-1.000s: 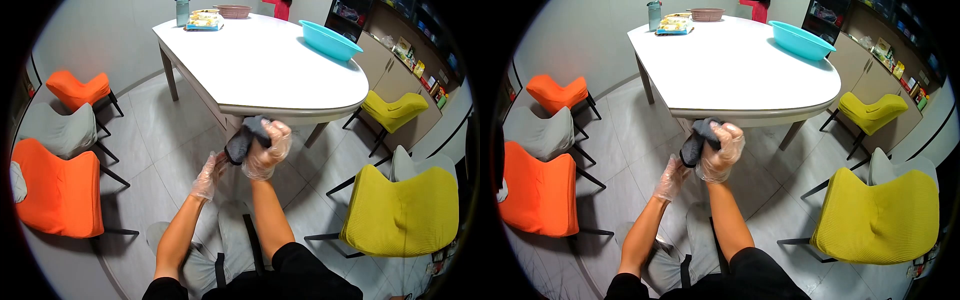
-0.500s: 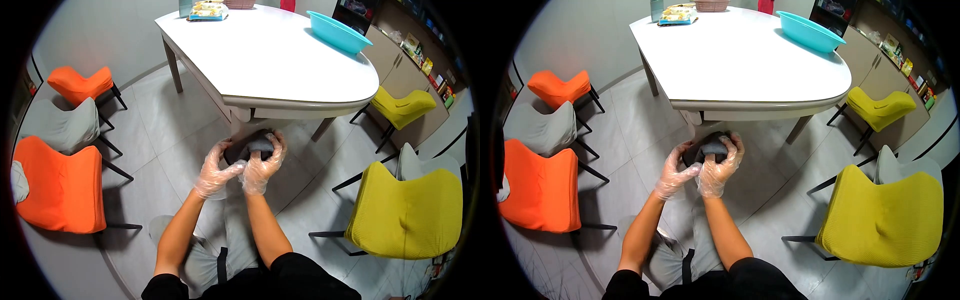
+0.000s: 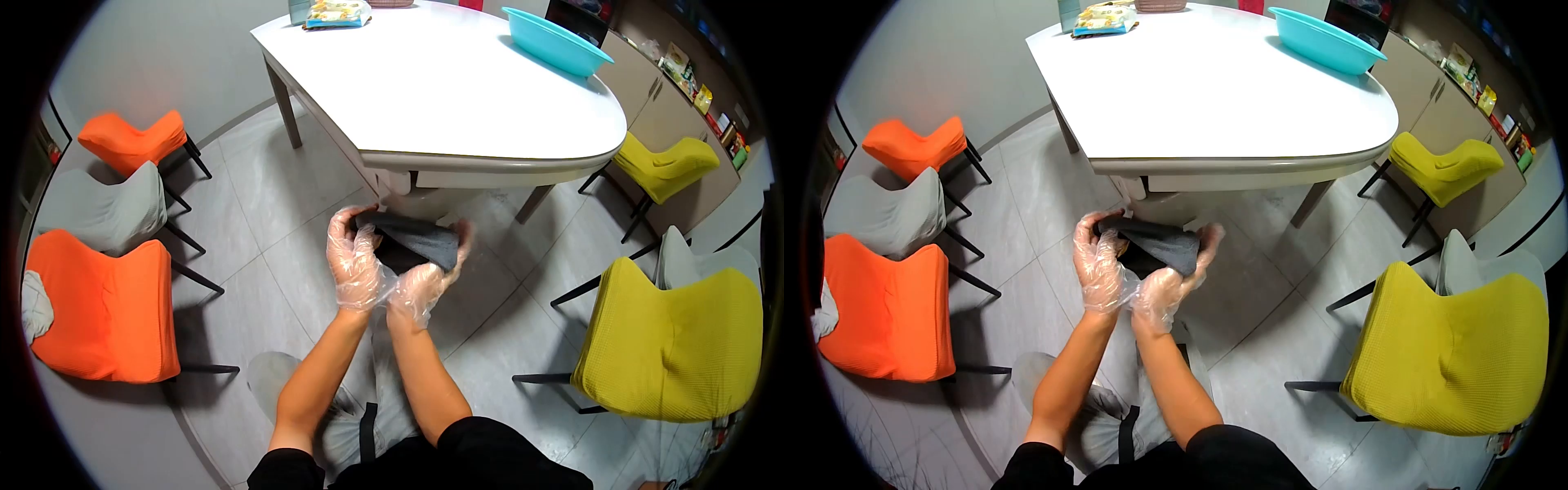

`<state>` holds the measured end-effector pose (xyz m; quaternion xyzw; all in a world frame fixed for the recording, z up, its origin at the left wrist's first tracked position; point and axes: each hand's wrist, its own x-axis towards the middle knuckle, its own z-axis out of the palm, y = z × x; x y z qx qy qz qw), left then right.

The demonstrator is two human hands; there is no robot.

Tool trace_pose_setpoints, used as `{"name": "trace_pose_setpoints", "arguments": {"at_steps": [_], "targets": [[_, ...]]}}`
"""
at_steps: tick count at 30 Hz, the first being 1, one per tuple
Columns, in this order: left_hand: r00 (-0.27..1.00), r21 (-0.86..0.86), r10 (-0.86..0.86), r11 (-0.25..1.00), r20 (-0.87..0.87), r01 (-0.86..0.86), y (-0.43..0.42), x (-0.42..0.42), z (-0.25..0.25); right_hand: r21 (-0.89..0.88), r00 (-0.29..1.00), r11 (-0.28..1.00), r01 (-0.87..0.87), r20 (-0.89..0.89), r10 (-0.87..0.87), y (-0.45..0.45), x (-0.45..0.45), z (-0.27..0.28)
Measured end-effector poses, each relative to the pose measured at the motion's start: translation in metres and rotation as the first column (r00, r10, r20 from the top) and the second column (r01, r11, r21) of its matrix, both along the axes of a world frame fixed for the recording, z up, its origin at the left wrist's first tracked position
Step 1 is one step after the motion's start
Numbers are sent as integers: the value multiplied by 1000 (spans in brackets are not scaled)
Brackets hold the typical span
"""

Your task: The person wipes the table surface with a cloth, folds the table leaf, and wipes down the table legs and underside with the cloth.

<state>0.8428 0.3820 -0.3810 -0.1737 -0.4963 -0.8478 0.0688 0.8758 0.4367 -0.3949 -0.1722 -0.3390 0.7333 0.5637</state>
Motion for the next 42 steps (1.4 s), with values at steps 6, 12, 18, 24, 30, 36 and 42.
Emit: {"name": "trace_pose_setpoints", "arguments": {"at_steps": [6,12,18,24,30,36,42], "targets": [[994,20,-97,995,41,97,1,20,52,740,921,625,248,20,-390,5,-11,35],[946,-43,-319,946,47,321,-5,26,41,880,882,435,190,42,-470,14,-20,-23],[966,-155,-232,956,110,248,1,23,-61,724,876,687,56,295,-382,11,-12,-90],[907,-83,-288,942,308,327,-5,17,-162,-27,926,966,-258,277,256,14,-1,-185],[888,-224,-191,926,418,304,-25,-1,-122,-314,854,926,-209,403,329,34,24,-102],[981,-324,57,946,185,6,-1,20,-71,-187,953,948,-258,112,282,26,9,-49],[955,188,-147,977,257,100,17,0,-38,71,996,994,-84,25,83,-3,-12,3]]}}
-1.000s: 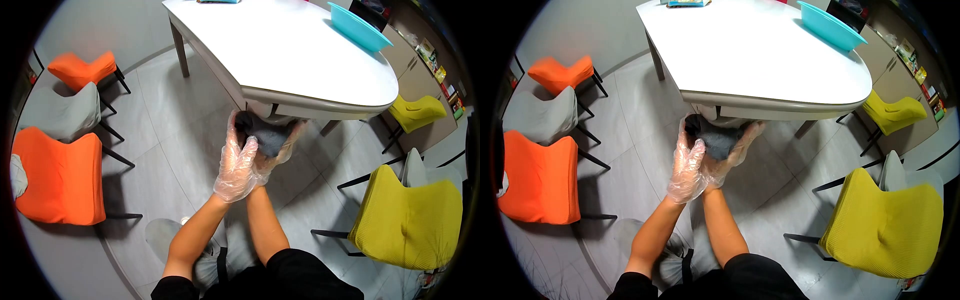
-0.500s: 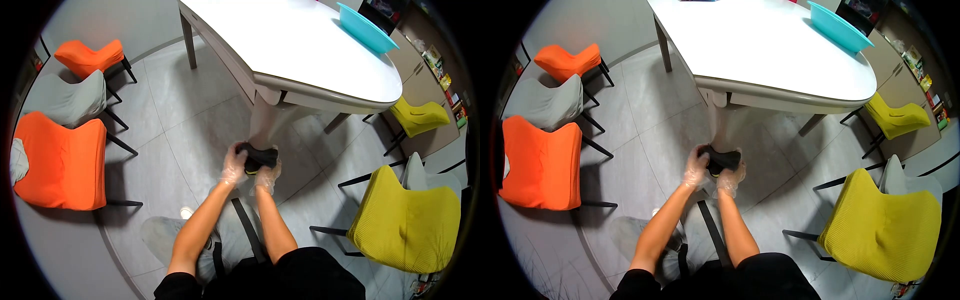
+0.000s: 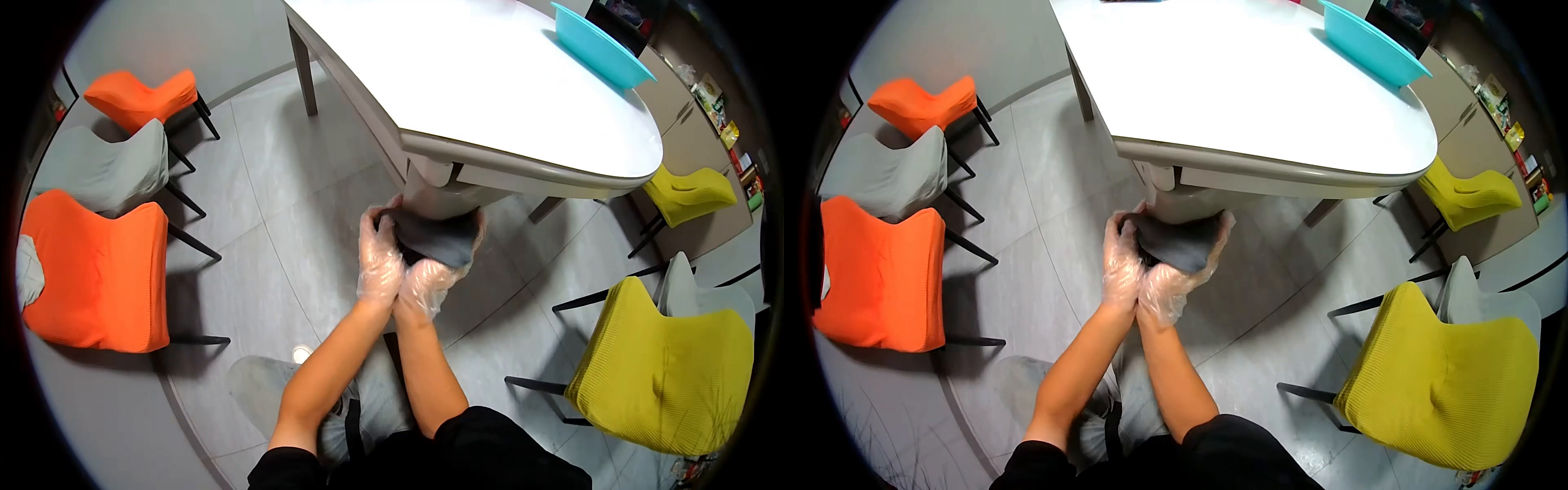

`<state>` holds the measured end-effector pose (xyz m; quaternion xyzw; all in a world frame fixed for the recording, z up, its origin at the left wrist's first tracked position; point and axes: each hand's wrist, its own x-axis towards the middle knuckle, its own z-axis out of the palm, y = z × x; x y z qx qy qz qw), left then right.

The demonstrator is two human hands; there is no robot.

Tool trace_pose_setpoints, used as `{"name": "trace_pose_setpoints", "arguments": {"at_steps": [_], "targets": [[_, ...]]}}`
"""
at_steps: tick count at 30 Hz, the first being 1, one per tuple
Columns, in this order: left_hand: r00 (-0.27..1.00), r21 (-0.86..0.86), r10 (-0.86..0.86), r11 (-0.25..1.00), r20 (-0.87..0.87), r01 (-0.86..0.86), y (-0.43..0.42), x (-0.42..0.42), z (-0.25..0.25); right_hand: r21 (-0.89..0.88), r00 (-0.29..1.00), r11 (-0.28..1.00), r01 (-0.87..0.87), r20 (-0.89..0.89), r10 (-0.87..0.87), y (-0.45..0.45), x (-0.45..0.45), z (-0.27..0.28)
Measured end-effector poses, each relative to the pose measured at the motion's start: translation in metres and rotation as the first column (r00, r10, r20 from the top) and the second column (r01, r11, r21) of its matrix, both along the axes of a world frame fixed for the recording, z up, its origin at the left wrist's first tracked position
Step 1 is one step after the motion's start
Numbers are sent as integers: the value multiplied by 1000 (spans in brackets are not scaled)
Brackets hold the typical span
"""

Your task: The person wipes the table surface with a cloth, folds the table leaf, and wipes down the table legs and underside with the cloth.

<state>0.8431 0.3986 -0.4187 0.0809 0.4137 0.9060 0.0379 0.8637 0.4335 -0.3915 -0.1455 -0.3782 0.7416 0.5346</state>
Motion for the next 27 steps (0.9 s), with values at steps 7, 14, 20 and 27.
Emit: {"name": "trace_pose_setpoints", "arguments": {"at_steps": [7,14,20,27], "targets": [[955,40,-293,956,46,292,6,-41,-95,400,953,893,206,125,-275,7,-18,-82],[908,-667,-410,654,83,356,-25,-56,-181,565,794,819,97,453,-406,5,3,-196],[838,-934,-542,268,56,236,-40,-65,-294,-127,656,973,-193,721,224,21,32,-282],[902,-725,-226,537,368,431,-36,-42,-148,-118,728,964,-237,636,256,22,43,-254]]}}
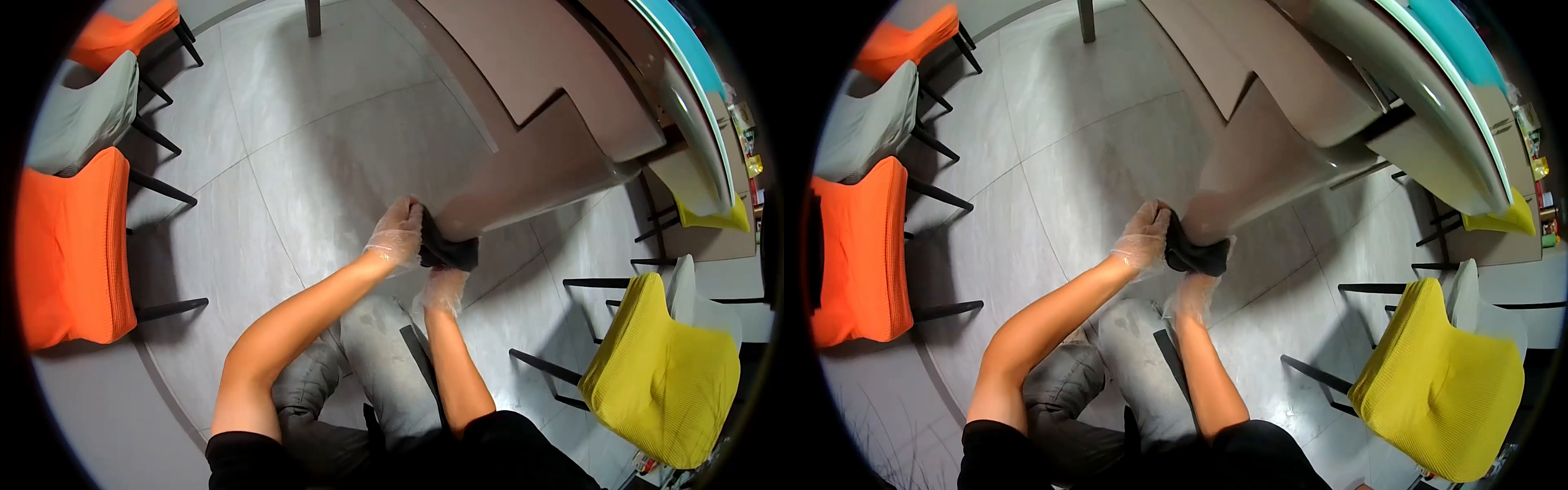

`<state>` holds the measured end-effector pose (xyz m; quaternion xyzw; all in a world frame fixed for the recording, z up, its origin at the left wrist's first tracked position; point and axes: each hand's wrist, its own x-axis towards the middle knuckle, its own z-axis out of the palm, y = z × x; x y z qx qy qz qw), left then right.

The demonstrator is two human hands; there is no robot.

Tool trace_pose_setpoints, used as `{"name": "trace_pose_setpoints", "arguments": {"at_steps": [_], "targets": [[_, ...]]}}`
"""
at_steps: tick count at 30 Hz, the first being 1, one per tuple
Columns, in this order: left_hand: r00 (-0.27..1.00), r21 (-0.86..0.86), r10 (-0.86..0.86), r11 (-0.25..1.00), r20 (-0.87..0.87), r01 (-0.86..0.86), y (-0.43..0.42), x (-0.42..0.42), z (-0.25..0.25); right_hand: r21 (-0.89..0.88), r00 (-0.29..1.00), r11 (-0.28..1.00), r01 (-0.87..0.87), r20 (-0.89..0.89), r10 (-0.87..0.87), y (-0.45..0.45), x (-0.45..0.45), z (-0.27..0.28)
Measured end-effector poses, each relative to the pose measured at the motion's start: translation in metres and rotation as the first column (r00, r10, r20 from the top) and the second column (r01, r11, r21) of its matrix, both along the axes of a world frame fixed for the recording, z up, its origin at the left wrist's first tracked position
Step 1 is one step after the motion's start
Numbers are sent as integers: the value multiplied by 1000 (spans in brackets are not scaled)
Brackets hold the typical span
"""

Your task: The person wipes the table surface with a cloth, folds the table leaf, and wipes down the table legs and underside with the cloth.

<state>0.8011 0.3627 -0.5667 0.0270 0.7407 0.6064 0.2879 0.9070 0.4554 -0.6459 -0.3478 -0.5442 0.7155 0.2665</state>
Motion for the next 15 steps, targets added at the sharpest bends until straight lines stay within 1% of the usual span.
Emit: {"name": "trace_pose_setpoints", "arguments": {"at_steps": [1,3,5,6,7,9,11,12,13,14,15], "targets": [[997,68,43,997,-58,-39,3,1,18,41,988,999,13,-153,-6,-7,-3,21],[977,209,139,972,-161,-104,7,0,40,97,948,994,39,-318,-6,-28,-6,79],[975,243,122,967,-183,-76,4,3,52,233,974,963,139,-206,-91,-50,-19,126],[975,259,114,964,-192,-62,3,3,55,303,979,936,181,-151,-140,-55,-26,133],[996,264,48,964,-79,-26,-2,1,53,388,975,896,215,-143,-172,-53,-33,126],[996,311,-33,949,-83,57,-13,-1,55,549,961,789,276,-134,-242,-47,-46,105],[993,368,-85,923,-83,110,-20,-1,43,664,959,709,236,-44,-278,-34,-46,82],[992,400,-93,909,-81,118,-22,0,29,717,955,666,206,1,-296,-33,-48,81],[992,431,-99,893,-83,126,-24,1,17,602,952,743,292,-111,-285,-35,-53,81],[994,463,-113,880,-6,103,-28,1,7,466,933,809,358,-221,-285,-39,-59,83],[989,493,-129,866,68,79,-34,0,-3,448,945,833,325,-197,-263,-39,-60,78]]}}
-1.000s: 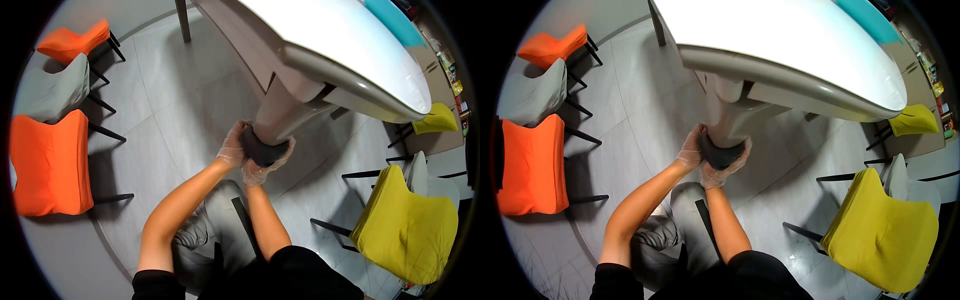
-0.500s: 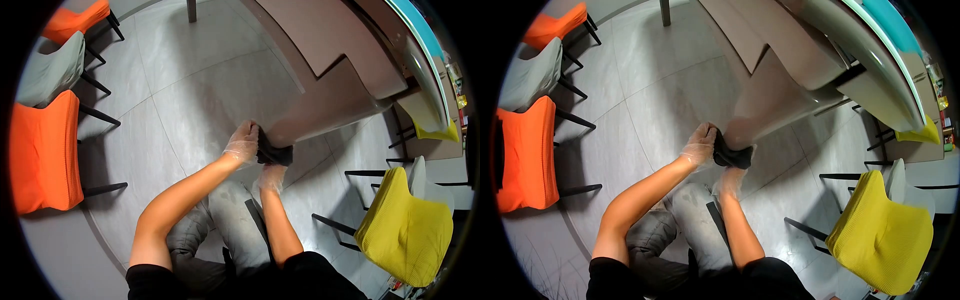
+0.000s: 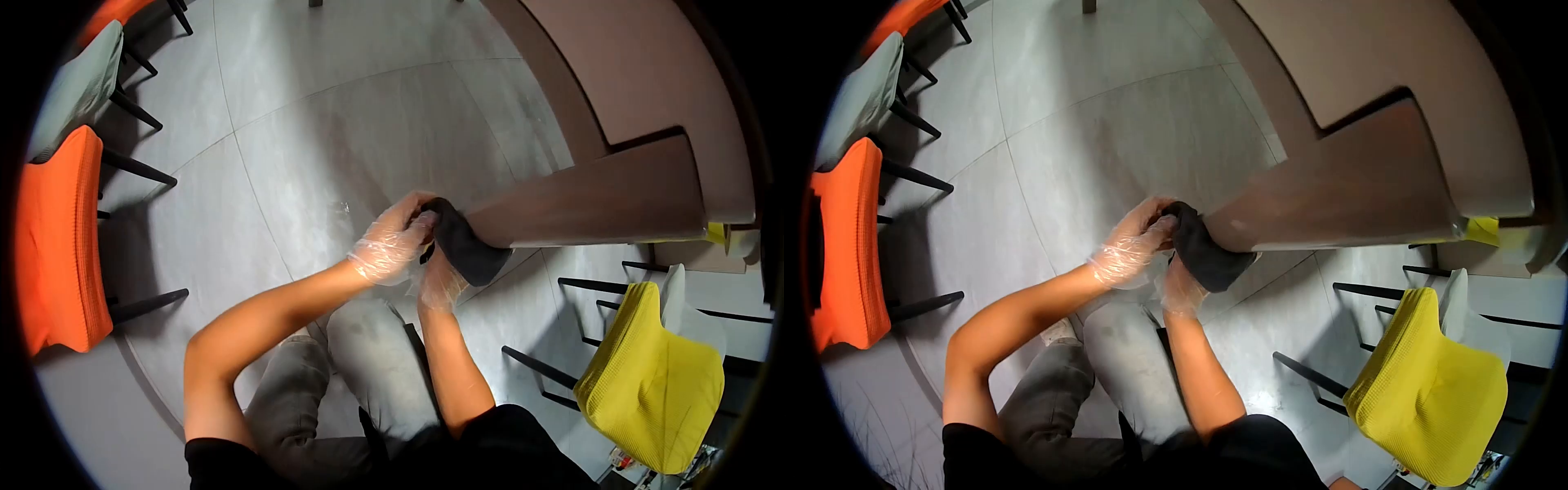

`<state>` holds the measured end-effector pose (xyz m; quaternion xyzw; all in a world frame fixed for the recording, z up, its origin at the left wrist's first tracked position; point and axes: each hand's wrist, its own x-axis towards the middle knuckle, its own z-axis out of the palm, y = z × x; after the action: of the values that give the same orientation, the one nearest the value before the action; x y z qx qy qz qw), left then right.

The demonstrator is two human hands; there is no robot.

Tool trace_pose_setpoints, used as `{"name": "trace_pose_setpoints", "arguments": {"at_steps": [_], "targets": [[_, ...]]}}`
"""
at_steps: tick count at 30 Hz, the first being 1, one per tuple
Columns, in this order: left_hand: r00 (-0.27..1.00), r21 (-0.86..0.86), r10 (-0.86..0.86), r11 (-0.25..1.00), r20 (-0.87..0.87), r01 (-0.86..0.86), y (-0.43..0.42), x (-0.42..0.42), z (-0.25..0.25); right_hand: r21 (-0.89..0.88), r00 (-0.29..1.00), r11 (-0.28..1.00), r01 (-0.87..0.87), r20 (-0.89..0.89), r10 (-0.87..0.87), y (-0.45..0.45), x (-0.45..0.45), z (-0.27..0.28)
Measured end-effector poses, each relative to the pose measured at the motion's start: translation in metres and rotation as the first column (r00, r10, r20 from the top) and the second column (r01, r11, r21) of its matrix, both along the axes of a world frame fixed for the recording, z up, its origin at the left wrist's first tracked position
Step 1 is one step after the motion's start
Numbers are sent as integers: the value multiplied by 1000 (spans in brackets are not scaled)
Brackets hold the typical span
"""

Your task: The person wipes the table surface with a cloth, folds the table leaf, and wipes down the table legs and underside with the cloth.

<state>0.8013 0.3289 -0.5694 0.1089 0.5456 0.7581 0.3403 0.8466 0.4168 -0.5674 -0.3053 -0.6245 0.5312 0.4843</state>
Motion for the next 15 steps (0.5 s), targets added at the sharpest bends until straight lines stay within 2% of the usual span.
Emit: {"name": "trace_pose_setpoints", "arguments": {"at_steps": [1,2,4,7,11,13,14,15], "targets": [[997,27,-18,1000,75,16,-6,-1,-11,-29,999,999,-29,18,30,0,-1,-4],[999,-14,11,1000,44,-11,-12,0,-27,19,976,997,-75,208,69,7,6,-19],[998,-129,-46,990,51,52,-28,-3,-61,73,900,977,-201,406,156,12,17,-28],[983,-240,-63,965,171,104,-54,-3,-93,129,851,917,-377,440,288,14,25,-40],[948,-371,-19,918,317,142,-74,8,-152,186,865,890,-415,385,323,20,29,-84],[936,-404,-6,901,353,158,-77,10,-162,250,803,830,-498,496,332,33,38,-129],[932,-421,-1,892,363,165,-78,10,-164,299,712,749,-591,629,311,52,54,-183],[928,-439,5,882,373,172,-78,9,-166,291,663,723,-626,687,297,61,60,-216]]}}
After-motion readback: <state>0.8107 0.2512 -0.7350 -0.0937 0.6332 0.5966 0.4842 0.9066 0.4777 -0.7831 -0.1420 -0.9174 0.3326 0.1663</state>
